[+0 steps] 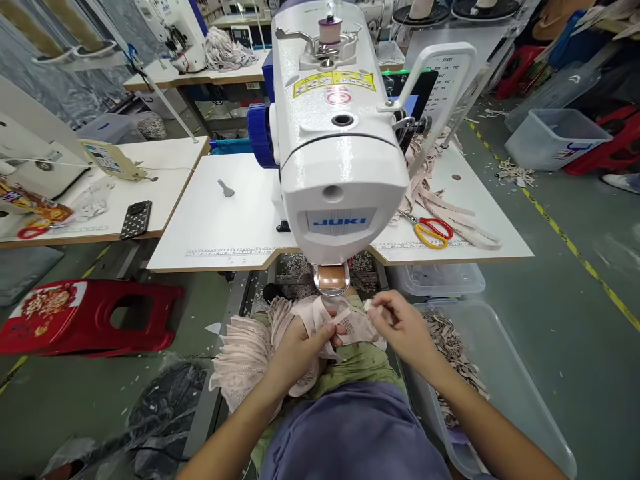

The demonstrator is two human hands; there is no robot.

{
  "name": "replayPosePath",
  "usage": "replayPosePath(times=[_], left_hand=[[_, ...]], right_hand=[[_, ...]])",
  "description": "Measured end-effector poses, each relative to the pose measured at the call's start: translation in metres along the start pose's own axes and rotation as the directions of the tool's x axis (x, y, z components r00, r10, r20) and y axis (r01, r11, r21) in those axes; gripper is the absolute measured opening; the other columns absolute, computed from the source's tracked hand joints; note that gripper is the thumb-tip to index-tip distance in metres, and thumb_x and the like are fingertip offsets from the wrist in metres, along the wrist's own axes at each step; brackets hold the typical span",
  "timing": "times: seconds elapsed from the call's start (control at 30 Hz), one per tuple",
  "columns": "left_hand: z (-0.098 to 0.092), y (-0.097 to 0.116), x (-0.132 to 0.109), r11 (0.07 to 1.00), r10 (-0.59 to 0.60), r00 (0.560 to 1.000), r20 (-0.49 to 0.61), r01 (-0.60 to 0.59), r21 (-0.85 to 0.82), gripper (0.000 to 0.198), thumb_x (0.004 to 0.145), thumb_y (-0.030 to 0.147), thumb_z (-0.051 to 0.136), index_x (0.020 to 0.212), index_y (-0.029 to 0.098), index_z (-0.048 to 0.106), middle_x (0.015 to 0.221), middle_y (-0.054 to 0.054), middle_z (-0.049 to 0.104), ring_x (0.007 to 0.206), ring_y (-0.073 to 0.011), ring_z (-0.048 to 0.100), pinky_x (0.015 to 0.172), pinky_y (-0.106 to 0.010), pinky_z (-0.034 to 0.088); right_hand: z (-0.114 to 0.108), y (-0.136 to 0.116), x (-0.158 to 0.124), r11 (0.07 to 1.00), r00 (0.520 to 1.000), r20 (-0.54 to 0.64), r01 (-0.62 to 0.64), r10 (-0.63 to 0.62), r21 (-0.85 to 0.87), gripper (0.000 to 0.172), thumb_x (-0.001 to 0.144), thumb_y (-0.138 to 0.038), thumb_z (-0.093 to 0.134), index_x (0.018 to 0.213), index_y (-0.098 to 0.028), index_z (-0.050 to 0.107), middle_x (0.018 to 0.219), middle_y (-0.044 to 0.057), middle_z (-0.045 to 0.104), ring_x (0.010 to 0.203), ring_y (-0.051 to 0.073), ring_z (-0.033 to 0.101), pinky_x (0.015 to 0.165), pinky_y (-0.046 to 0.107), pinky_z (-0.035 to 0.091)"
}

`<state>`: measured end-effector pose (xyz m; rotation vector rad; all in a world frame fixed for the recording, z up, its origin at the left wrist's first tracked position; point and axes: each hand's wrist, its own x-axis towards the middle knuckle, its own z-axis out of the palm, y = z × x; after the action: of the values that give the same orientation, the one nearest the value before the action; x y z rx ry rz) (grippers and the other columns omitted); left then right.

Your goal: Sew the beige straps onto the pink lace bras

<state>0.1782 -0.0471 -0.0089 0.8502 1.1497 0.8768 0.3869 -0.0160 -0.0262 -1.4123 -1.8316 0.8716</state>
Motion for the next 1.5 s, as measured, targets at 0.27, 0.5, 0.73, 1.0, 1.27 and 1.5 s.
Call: replayPosePath(times=[0.27,0.5,0.73,1.0,1.27,1.5], left_hand=[[0.013,-0.01,0.0,0.975,0.012,0.975,-0.222,-0.06,-0.212,0.033,0.07,0.043,0.083,0.081,0.014,0.072,0.07,-0.003,0.071,0.064,-0.0151,0.063,0.062,-0.025,0.052],[0.023,0.0,-0.004,0.99,0.119,0.962,-0.244,-0.133,-0.041,0.028,0.078,0.038,0.075,0.097,0.018,0.074,0.093,-0.004,0.075,0.086,-0.0194,0.067,0.077,-0.027,0.052],[0.023,0.0,-0.007,0.958,0.242,0.944,-0.226,-0.195,0.211,0.019,0.081,0.038,0.067,0.079,0.02,0.073,0.073,-0.004,0.069,0.088,-0.0252,0.065,0.075,-0.031,0.053],[0.014,-0.004,-0.009,0.84,0.424,0.903,-0.067,-0.364,0.403,0.012,0.08,0.028,0.067,0.072,0.021,0.073,0.074,-0.005,0.072,0.073,-0.0233,0.065,0.071,-0.033,0.05],[0.013,-0.004,-0.003,0.954,0.186,0.983,-0.002,-0.18,0.24,0.02,0.081,0.038,0.067,0.075,0.019,0.069,0.061,-0.003,0.065,0.056,-0.0191,0.059,0.056,-0.029,0.048],[0.013,0.004,0.002,0.906,0.288,0.957,-0.027,-0.263,0.333,0.017,0.08,0.035,0.067,0.085,0.019,0.071,0.083,-0.004,0.071,0.079,-0.0225,0.063,0.077,-0.032,0.05]], right_hand=[[0.015,-0.041,-0.014,0.962,0.958,-0.09,0.273,-0.273,-0.012,0.017,0.095,-0.023,0.053,0.092,-0.026,0.069,0.084,0.005,0.071,0.076,0.018,0.068,0.067,0.029,0.056],[0.035,-0.031,-0.01,0.95,0.934,-0.174,0.31,-0.312,-0.039,0.014,0.095,-0.022,0.054,0.094,-0.023,0.068,0.085,0.005,0.071,0.08,0.017,0.067,0.071,0.028,0.056],[0.027,-0.027,-0.009,0.976,0.973,-0.081,0.218,-0.217,0.007,0.016,0.094,-0.024,0.054,0.086,-0.024,0.068,0.084,0.004,0.07,0.07,0.016,0.064,0.062,0.028,0.051],[0.005,-0.03,-0.001,0.941,0.931,0.139,0.337,-0.336,0.017,0.013,0.076,-0.01,0.054,0.071,-0.021,0.056,0.07,-0.001,0.059,0.058,0.011,0.051,0.054,0.023,0.038],[0.007,-0.03,0.001,0.982,0.947,0.272,0.143,-0.171,0.122,0.014,0.076,-0.012,0.05,0.066,-0.021,0.054,0.067,-0.001,0.052,0.063,0.013,0.049,0.057,0.023,0.035],[0.01,-0.026,-0.001,0.991,0.97,0.238,0.014,-0.046,0.135,0.013,0.078,-0.016,0.056,0.066,-0.02,0.058,0.065,-0.002,0.054,0.065,0.013,0.051,0.059,0.025,0.036]])
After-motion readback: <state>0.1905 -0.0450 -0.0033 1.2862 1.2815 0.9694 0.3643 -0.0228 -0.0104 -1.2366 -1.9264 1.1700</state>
